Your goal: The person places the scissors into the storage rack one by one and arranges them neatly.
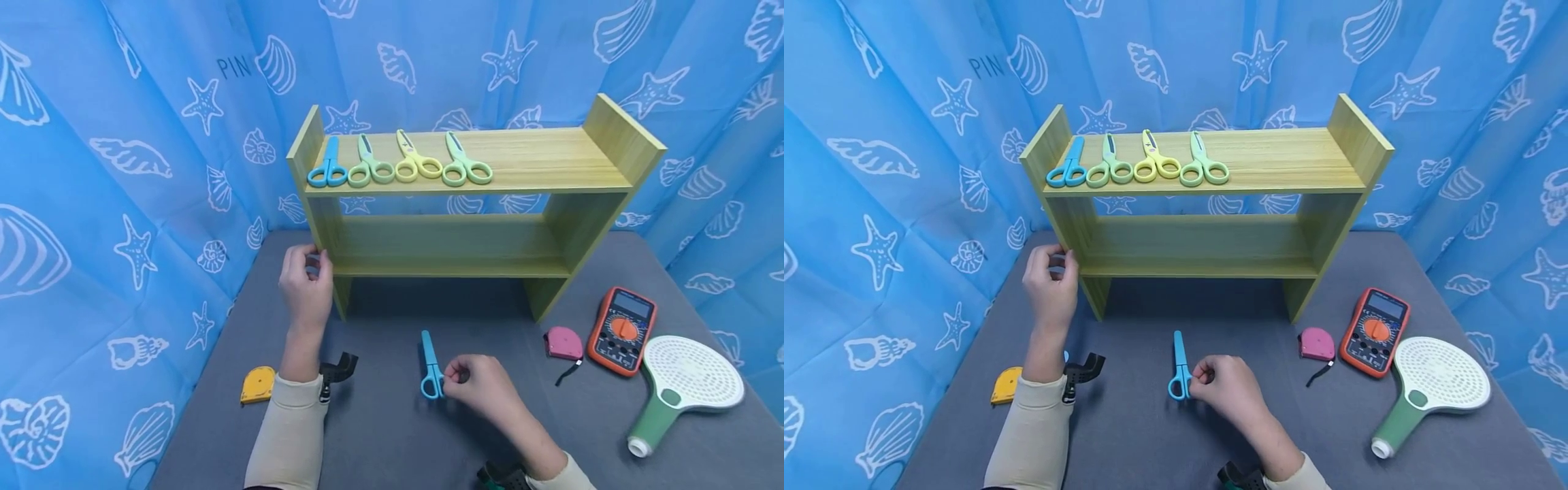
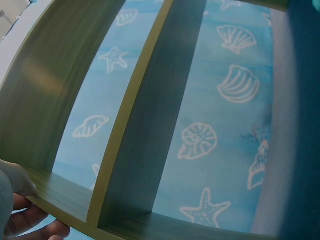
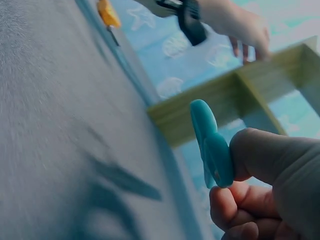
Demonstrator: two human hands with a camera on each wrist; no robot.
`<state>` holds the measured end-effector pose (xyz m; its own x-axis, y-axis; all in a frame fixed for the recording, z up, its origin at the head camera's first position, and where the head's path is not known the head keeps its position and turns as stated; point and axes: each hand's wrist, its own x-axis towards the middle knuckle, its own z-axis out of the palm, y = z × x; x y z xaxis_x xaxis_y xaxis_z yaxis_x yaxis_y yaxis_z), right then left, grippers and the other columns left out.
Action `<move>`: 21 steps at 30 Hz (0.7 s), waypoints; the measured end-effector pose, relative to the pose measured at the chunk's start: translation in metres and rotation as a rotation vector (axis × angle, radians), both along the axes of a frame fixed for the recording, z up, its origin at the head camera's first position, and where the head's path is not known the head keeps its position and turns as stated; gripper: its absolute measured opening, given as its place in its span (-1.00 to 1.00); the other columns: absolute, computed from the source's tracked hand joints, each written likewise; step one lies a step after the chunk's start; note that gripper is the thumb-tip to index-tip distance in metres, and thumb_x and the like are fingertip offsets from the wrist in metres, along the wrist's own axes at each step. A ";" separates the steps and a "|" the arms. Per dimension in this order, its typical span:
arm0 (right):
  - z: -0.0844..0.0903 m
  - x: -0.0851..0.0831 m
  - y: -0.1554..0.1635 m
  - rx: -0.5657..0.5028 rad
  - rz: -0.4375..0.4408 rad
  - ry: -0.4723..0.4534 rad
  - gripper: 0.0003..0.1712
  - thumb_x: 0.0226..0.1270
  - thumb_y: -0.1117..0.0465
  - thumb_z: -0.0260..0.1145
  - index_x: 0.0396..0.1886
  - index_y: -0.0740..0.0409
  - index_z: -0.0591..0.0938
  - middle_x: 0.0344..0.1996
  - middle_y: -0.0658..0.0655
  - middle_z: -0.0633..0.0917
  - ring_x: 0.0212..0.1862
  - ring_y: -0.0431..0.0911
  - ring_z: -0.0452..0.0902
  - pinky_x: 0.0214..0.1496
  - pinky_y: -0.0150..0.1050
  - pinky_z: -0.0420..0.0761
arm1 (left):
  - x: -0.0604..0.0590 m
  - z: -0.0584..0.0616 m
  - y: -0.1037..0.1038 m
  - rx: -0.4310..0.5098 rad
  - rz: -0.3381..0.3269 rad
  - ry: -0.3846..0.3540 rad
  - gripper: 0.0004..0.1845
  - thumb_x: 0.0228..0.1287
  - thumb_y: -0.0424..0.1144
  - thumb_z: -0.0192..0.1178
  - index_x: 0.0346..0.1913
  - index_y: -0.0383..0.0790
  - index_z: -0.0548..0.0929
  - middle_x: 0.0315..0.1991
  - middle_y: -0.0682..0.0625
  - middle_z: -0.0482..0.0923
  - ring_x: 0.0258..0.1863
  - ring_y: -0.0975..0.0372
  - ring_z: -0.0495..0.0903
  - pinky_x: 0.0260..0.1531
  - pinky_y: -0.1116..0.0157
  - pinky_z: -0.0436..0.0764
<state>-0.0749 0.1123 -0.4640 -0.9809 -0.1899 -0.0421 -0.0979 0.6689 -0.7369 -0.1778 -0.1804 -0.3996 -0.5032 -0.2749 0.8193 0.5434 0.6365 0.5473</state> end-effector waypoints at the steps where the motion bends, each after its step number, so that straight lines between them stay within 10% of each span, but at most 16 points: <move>1: 0.003 0.002 0.005 -0.003 -0.017 -0.009 -0.88 0.04 0.35 0.45 -0.52 0.04 0.69 -0.61 -0.14 0.60 -0.54 -0.23 0.45 -0.47 -0.34 0.45 | 0.000 0.000 0.000 0.001 0.001 0.001 -0.94 0.34 -0.48 0.26 -0.20 -0.41 0.60 -0.27 -0.25 0.57 -0.42 0.01 0.64 -0.51 0.38 0.49; 11: 0.045 0.022 0.056 0.013 -0.099 -0.075 -0.94 0.14 0.31 0.45 -0.39 0.09 0.72 -0.54 -0.05 0.60 -0.50 -0.16 0.40 -0.50 -0.33 0.36 | -0.001 -0.001 0.001 0.021 -0.004 -0.002 -0.94 0.34 -0.48 0.27 -0.20 -0.43 0.61 -0.27 -0.24 0.58 -0.40 0.02 0.64 -0.50 0.45 0.46; 21: 0.099 0.029 0.096 0.136 -0.067 0.313 -0.82 0.10 0.37 0.50 -0.42 0.00 0.72 -0.59 -0.13 0.53 -0.60 -0.26 0.30 -0.56 -0.34 0.32 | 0.001 0.000 0.002 0.039 -0.015 -0.013 -0.94 0.36 -0.46 0.26 -0.19 -0.43 0.61 -0.25 -0.25 0.58 -0.39 -0.01 0.64 -0.49 0.36 0.49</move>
<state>-0.0460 0.2087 -0.3655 -0.9604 -0.1380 0.2420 -0.2575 0.7714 -0.5819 -0.1763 -0.1787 -0.3992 -0.5177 -0.2987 0.8018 0.5454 0.6068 0.5782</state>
